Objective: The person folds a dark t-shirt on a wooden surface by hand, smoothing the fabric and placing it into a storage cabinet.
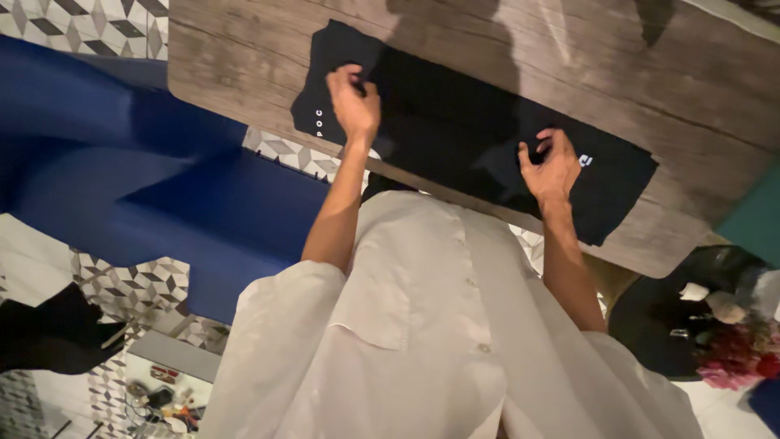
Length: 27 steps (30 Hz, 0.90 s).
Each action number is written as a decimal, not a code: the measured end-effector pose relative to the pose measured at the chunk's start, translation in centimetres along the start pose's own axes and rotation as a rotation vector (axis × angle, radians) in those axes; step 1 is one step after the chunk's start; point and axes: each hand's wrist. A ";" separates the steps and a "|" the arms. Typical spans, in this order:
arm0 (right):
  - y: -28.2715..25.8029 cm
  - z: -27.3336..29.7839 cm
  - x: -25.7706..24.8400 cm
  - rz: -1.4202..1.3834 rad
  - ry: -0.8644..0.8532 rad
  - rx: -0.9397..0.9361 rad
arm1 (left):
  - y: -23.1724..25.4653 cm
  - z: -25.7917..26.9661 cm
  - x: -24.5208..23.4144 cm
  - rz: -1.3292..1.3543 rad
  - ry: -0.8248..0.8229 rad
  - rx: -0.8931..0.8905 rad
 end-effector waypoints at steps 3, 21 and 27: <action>-3.7 0.0 0.6 -0.035 0.036 -0.082 | -2.5 -2.5 -1.0 0.033 0.080 0.004; -19.2 1.4 12.1 0.183 0.031 -0.171 | -10.8 -10.3 1.4 -0.010 -0.365 0.014; -18.9 1.0 12.4 0.235 0.016 -0.210 | -11.3 -10.7 1.8 0.281 -0.503 -0.294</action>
Point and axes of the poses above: each hand's wrist, its own z-axis away from the middle knuckle, its own x-axis out of the palm, y = z × x, and after that the axes turned 13 degrees about y, right-handed
